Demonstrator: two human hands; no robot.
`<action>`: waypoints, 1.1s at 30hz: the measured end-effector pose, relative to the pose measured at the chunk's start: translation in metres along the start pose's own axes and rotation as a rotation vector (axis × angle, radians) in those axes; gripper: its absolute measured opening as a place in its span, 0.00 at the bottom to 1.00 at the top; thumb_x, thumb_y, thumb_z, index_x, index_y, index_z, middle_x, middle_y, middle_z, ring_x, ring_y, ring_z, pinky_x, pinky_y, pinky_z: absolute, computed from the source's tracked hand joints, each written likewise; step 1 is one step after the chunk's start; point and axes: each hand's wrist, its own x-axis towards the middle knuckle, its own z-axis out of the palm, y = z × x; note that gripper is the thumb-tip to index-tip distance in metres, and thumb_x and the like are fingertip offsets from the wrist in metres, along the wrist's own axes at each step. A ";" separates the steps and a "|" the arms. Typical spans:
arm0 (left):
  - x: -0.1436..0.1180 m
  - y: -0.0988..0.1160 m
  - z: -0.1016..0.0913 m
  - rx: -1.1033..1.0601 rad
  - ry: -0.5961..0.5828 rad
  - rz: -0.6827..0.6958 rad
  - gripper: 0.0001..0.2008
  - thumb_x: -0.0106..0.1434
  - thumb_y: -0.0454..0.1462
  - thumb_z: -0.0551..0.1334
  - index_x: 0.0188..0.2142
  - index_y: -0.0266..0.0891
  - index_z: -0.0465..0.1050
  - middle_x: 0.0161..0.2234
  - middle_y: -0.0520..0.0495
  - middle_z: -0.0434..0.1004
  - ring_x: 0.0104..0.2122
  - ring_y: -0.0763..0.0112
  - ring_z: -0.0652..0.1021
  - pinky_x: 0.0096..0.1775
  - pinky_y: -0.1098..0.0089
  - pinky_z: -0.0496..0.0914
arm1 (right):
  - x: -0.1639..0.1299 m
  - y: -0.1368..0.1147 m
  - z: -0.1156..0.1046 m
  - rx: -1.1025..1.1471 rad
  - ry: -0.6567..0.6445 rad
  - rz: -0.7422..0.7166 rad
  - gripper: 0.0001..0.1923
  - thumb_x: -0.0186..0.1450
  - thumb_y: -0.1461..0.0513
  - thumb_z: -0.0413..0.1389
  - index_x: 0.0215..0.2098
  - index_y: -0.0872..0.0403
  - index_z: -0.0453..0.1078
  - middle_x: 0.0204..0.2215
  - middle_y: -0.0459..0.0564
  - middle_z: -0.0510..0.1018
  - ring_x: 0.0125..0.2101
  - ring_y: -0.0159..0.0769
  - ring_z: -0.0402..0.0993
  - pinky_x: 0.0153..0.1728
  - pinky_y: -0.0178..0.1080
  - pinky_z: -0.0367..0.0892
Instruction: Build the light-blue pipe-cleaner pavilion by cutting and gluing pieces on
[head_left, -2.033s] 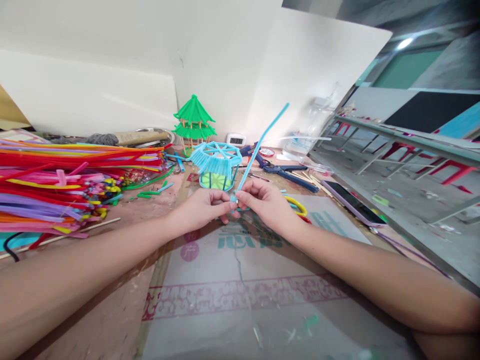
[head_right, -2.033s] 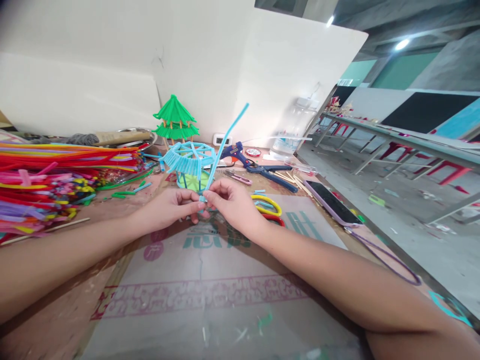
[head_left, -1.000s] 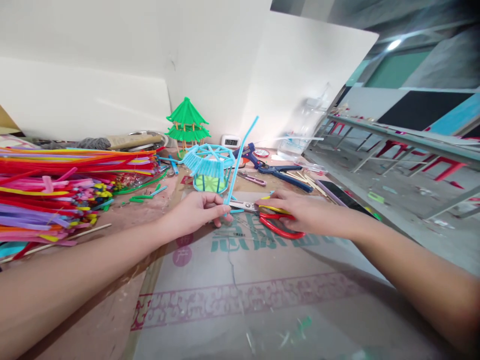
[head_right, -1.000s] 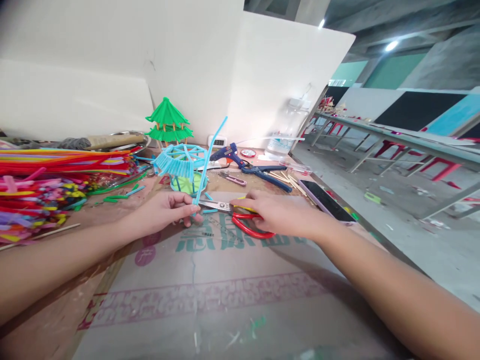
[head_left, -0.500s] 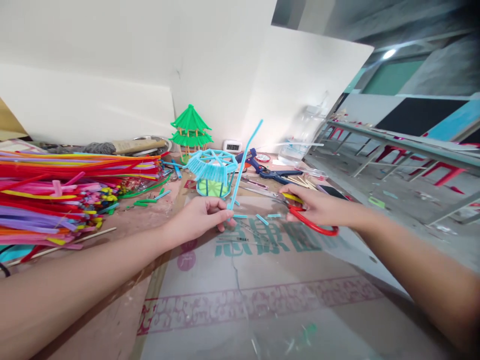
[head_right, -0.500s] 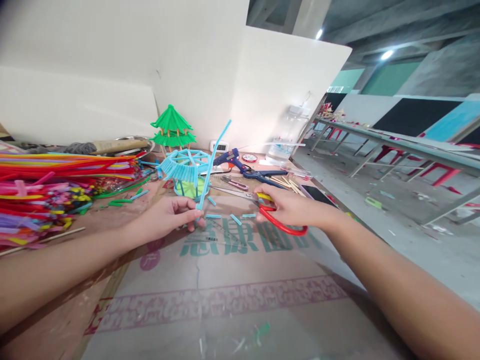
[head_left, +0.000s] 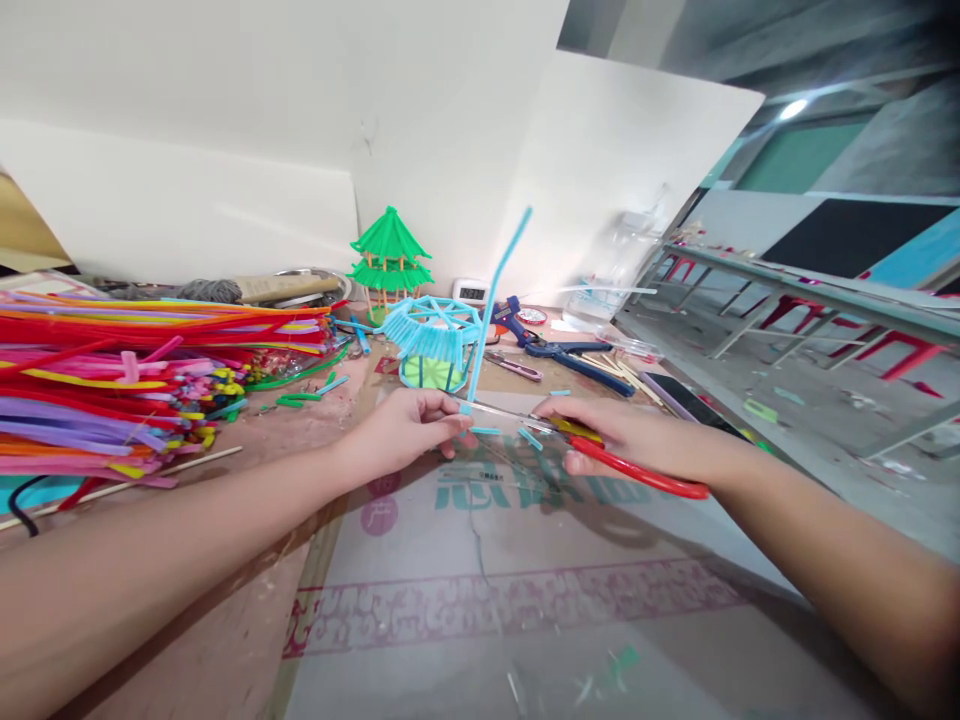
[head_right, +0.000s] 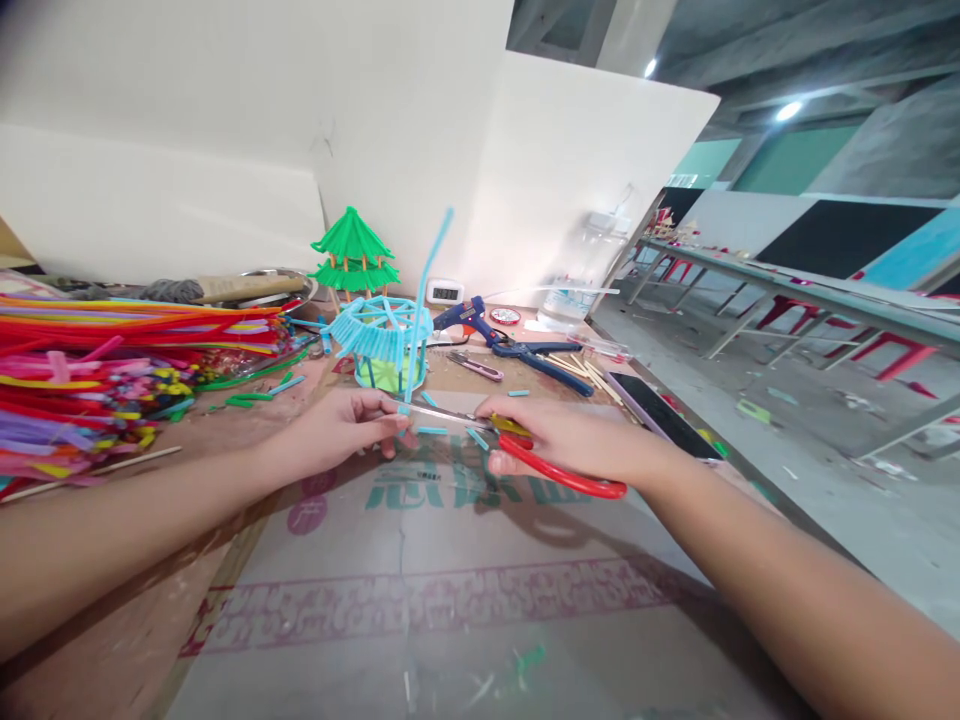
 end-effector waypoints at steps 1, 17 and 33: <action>0.000 0.000 0.000 -0.006 0.000 -0.005 0.10 0.60 0.41 0.65 0.30 0.36 0.73 0.27 0.49 0.81 0.23 0.77 0.74 0.27 0.76 0.66 | 0.002 -0.001 0.001 0.001 0.005 -0.007 0.25 0.65 0.47 0.55 0.57 0.46 0.67 0.49 0.50 0.78 0.45 0.47 0.76 0.44 0.42 0.69; 0.002 -0.001 -0.004 -0.074 -0.027 -0.024 0.10 0.59 0.42 0.66 0.30 0.35 0.73 0.32 0.46 0.83 0.23 0.79 0.74 0.26 0.77 0.66 | 0.002 -0.002 -0.004 0.107 -0.104 -0.106 0.19 0.66 0.49 0.54 0.48 0.52 0.65 0.36 0.48 0.71 0.34 0.37 0.67 0.34 0.35 0.61; 0.001 0.000 -0.004 -0.029 -0.016 -0.009 0.12 0.59 0.44 0.66 0.31 0.35 0.75 0.33 0.46 0.83 0.23 0.78 0.74 0.25 0.76 0.65 | 0.008 0.003 0.004 0.119 -0.054 -0.126 0.19 0.66 0.46 0.53 0.41 0.53 0.66 0.28 0.44 0.64 0.27 0.32 0.59 0.27 0.33 0.54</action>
